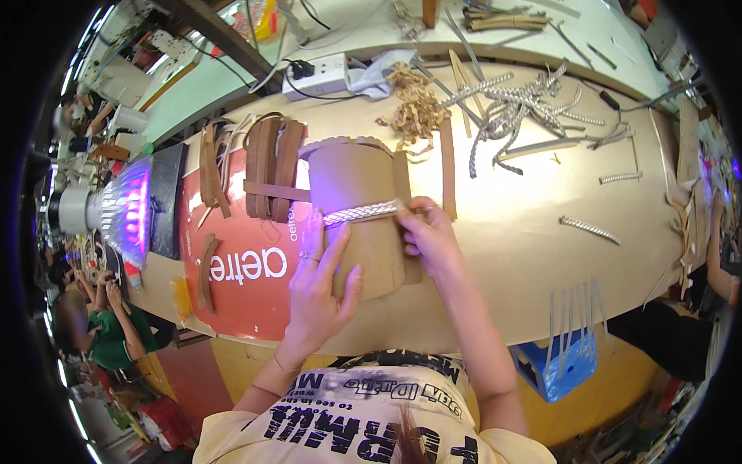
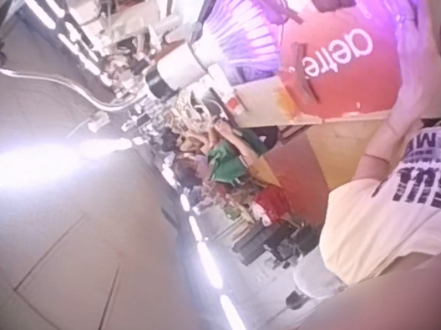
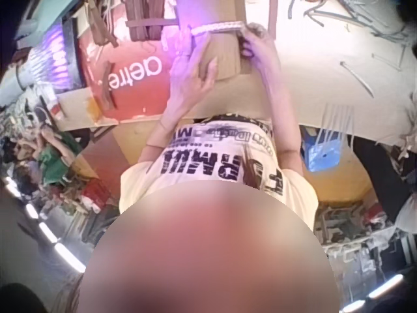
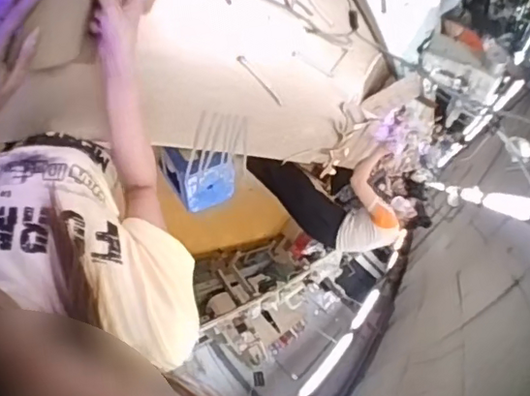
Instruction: The person repeatedly wraps a braided cord around a cylindrical cardboard form under a UV lamp, then removes it and applies glue to the cord ends. The process is repeated multiple times with different cord pieces.
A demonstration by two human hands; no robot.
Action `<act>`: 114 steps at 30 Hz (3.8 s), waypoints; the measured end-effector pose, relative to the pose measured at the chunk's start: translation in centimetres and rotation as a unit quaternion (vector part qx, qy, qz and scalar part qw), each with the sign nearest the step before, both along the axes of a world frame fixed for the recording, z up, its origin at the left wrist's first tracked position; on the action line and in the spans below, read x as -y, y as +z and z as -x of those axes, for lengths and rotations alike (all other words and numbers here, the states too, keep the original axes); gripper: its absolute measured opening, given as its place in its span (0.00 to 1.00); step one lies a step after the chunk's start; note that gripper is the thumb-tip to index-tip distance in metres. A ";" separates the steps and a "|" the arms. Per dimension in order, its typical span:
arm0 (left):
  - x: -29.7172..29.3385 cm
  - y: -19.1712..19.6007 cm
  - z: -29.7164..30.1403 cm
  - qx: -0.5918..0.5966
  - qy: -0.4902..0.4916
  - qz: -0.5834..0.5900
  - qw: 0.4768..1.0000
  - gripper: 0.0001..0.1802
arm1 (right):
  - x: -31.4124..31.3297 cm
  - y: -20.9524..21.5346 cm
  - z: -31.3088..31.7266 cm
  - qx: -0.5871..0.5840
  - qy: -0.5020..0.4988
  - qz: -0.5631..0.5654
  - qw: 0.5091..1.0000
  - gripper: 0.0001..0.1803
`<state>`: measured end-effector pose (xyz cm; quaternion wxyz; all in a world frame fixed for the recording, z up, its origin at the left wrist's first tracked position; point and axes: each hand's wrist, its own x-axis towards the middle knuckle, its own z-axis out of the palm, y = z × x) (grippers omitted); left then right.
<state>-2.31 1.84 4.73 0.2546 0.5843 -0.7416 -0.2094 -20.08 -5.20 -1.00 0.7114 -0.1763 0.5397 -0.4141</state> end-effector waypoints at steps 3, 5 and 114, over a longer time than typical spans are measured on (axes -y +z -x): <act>0.0 0.1 -0.1 0.061 -0.013 0.020 0.998 0.35 | -1.3 1.5 -0.9 -0.260 -0.167 0.181 0.934 0.09; -0.2 0.2 0.5 0.053 -0.013 0.027 0.998 0.35 | -2.5 3.2 -0.8 -0.436 -0.215 0.356 0.798 0.12; 4.2 1.5 -5.6 -0.654 0.089 -0.018 0.751 0.25 | -1.6 7.6 -0.8 -0.425 0.051 0.592 0.683 0.16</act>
